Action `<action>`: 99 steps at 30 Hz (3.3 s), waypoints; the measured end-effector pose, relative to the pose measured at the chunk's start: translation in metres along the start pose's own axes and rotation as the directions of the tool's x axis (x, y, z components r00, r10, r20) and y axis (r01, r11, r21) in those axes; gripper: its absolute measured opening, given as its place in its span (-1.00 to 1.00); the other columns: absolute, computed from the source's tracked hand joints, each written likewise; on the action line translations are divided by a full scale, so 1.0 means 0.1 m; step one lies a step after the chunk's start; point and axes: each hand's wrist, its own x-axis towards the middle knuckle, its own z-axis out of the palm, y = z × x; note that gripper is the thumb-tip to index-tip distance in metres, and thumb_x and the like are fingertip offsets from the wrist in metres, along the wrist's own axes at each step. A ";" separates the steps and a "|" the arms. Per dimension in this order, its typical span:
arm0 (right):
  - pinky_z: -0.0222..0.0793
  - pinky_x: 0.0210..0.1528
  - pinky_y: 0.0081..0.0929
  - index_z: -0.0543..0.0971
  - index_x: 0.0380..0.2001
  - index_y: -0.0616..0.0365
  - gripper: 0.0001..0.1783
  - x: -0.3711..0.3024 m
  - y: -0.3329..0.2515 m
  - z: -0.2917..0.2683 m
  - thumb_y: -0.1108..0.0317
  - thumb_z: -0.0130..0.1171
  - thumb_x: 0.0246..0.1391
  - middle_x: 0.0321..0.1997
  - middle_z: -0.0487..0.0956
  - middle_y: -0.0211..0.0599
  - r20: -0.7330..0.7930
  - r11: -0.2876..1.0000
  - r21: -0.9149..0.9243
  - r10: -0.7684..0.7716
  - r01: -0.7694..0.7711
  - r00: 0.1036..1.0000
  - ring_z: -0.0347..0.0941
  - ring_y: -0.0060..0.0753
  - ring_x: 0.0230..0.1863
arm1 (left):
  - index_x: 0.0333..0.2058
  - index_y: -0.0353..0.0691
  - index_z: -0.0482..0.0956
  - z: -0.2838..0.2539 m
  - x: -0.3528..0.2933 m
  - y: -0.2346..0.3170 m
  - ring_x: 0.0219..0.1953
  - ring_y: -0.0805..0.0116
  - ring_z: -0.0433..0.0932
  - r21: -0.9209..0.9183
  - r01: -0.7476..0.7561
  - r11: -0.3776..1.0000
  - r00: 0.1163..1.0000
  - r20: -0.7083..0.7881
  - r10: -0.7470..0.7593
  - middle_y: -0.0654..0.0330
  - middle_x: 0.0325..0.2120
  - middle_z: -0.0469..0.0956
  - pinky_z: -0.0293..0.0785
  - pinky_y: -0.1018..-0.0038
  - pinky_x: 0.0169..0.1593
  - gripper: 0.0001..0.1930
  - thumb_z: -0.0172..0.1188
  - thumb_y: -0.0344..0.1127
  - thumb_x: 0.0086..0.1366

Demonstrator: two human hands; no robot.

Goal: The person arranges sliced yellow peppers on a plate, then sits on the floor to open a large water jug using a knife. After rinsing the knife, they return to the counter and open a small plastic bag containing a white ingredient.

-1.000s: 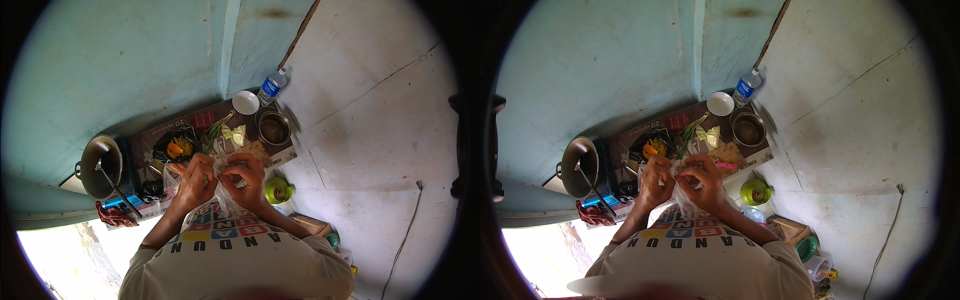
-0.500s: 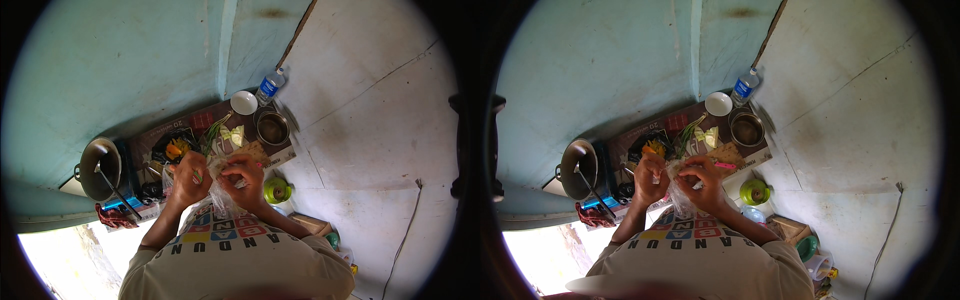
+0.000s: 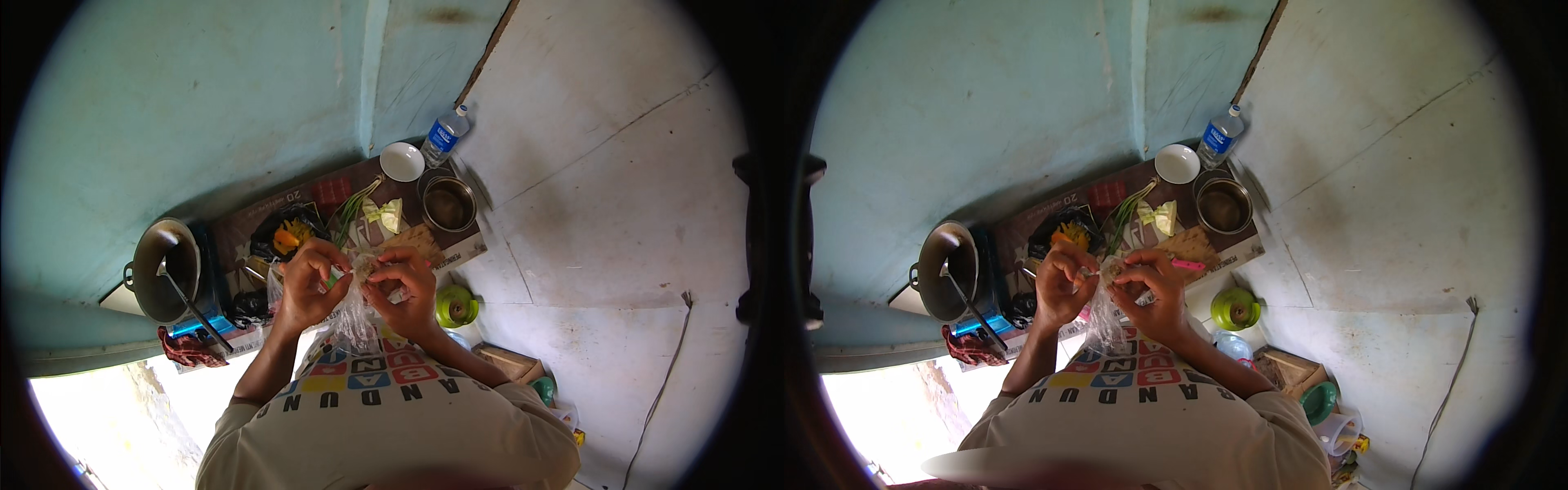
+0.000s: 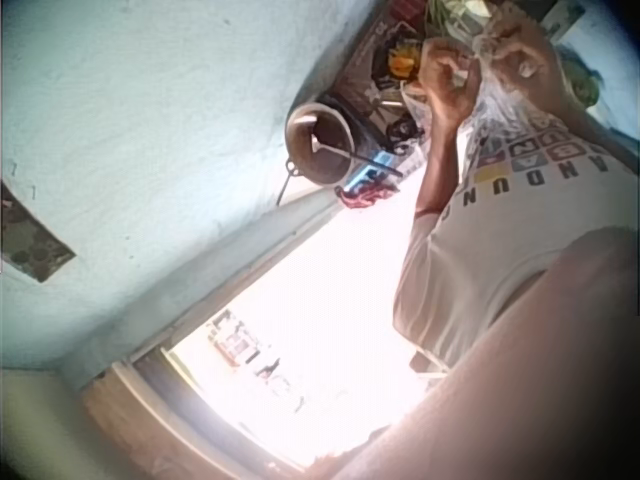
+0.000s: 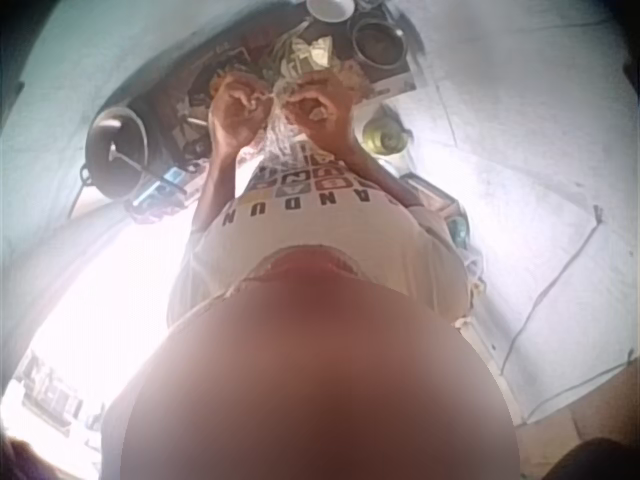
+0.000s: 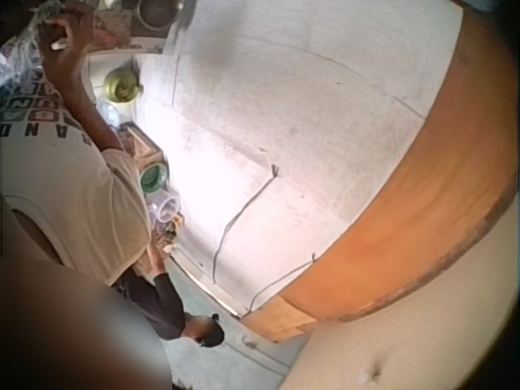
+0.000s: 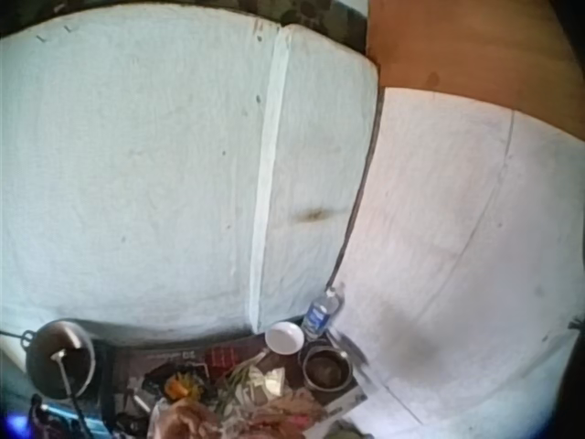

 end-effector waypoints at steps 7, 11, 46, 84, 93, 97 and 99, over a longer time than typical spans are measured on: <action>0.59 -0.33 -0.62 0.64 -0.34 0.22 -0.78 0.03 -0.06 -0.01 0.64 0.42 -0.10 0.00 0.49 -0.11 0.017 0.996 -0.085 -0.035 0.036 0.999 0.64 -0.51 -0.34 | -0.34 -0.12 0.23 0.03 0.04 0.08 -0.27 0.40 0.52 0.003 0.040 0.999 0.999 0.023 -0.040 0.09 -0.24 0.48 0.47 0.52 -0.19 -0.57 0.25 -0.76 0.05; 0.58 -0.36 -0.61 0.65 -0.34 0.20 -0.77 0.04 -0.07 0.02 0.65 0.41 -0.13 -0.03 0.52 -0.12 -0.005 0.994 -0.106 -0.039 0.038 0.999 0.64 -0.50 -0.35 | -0.34 -0.14 0.22 0.06 0.04 0.10 -0.30 0.41 0.51 0.100 0.044 0.994 0.998 0.028 -0.047 0.09 -0.27 0.49 0.43 0.56 -0.21 -0.61 0.16 -0.77 0.04; 0.49 -0.39 -0.51 0.68 -0.34 0.16 -0.79 0.62 -0.56 -0.26 0.50 0.44 -0.14 -0.38 0.63 -0.30 0.031 0.889 -0.311 -0.343 0.335 0.939 0.60 -0.36 -0.42 | -0.34 -0.31 0.66 0.07 0.63 0.46 -0.39 0.26 0.67 0.433 -0.347 0.832 0.927 0.023 0.375 0.15 -0.42 0.66 0.62 0.44 -0.35 -0.78 0.43 -0.59 -0.01; 0.51 -0.27 -0.42 0.55 -0.33 0.29 -0.84 0.72 -0.71 -0.33 0.51 0.25 -0.03 -0.32 0.63 -0.14 0.257 0.919 -0.157 -0.316 0.363 0.913 0.59 -0.25 -0.36 | -0.37 -0.35 0.64 -0.13 0.81 0.60 -0.37 0.21 0.63 0.393 -0.689 0.609 0.721 0.292 0.628 0.12 -0.44 0.62 0.62 0.38 -0.39 -0.70 0.41 -0.40 -0.17; 0.51 -0.29 -0.36 0.59 -0.24 0.23 -0.84 0.76 -0.69 -0.22 0.44 0.20 0.09 -0.31 0.63 -0.20 0.227 0.882 -0.159 -0.405 0.444 0.886 0.59 -0.15 -0.35 | -0.40 -0.30 0.68 -0.12 0.85 0.77 -0.38 0.21 0.61 0.388 -0.715 0.581 0.690 0.262 0.674 0.15 -0.41 0.62 0.57 0.41 -0.42 -0.70 0.36 -0.37 -0.22; 0.48 -0.43 -0.33 0.58 -0.25 0.22 -0.85 0.72 -0.70 -0.28 0.43 0.12 0.12 -0.35 0.56 -0.23 0.362 0.915 -0.088 -0.339 0.394 0.869 0.54 -0.16 -0.45 | -0.40 -0.29 0.68 -0.13 0.89 0.79 -0.38 0.22 0.60 0.372 -0.738 0.563 0.670 0.302 0.678 0.16 -0.40 0.61 0.56 0.43 -0.44 -0.68 0.35 -0.35 -0.24; 0.45 -0.49 -0.32 0.58 -0.28 0.20 -0.87 0.72 -0.69 -0.29 0.45 0.13 0.09 -0.38 0.53 -0.25 0.343 0.890 -0.159 -0.356 0.428 0.869 0.51 -0.19 -0.49 | -0.39 -0.30 0.68 -0.12 0.91 0.77 -0.38 0.23 0.60 0.365 -0.740 0.564 0.668 0.302 0.681 0.16 -0.41 0.60 0.56 0.44 -0.45 -0.68 0.36 -0.34 -0.23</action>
